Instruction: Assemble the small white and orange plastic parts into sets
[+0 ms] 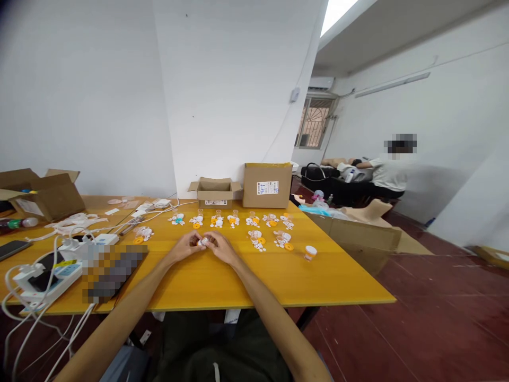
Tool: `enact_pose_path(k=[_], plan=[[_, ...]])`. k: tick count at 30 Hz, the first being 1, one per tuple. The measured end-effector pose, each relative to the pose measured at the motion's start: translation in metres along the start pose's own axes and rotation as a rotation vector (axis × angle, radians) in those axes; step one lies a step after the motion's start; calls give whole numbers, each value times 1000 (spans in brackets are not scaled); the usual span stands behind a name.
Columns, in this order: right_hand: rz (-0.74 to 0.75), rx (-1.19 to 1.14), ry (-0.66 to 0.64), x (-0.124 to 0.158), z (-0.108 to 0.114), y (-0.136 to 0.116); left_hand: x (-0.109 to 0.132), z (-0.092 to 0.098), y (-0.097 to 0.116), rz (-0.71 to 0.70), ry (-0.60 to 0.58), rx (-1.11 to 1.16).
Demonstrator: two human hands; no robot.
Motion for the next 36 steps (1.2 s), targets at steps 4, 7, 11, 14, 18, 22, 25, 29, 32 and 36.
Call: enact_pose_path(k=[4, 7, 11, 14, 18, 22, 25, 29, 32, 36], plan=[[-81, 9, 5, 1, 0, 5, 0, 0, -4, 9, 0, -9], [-82, 9, -1, 0, -1, 4, 0, 1, -4, -2, 0, -4], [18, -24, 11, 0, 1, -1, 0, 1, -2, -17, 3, 2], [-16, -9, 20, -1, 0, 4, 1, 1, -1, -8, 1, -4], [-64, 31, -9, -1, -2, 10, 1, 1, 2, -5, -5, -9], [21, -4, -12, -1, -2, 6, 0, 0, 2, -14, -1, -10], [0, -21, 7, -1, -2, 7, 0, 0, 1, -12, -7, -13], [-63, -8, 1, -1, -2, 10, 0, 0, -1, -14, -2, -18], [-24, -28, -11, -2, -2, 7, 0, 1, 0, -19, -2, -19], [-12, -45, -9, -2, -2, 9, 0, 1, 3, -22, -1, -30]])
Point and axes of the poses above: each hand's wrist, its own x-axis away from the middle knuckle, its own z-axis out of the back of the hand, y = z × x, the point moved 6 cm from there along -x, towards the middle knuckle, and after that the axes turned 7 degrees about y, right-handed, at the moved point
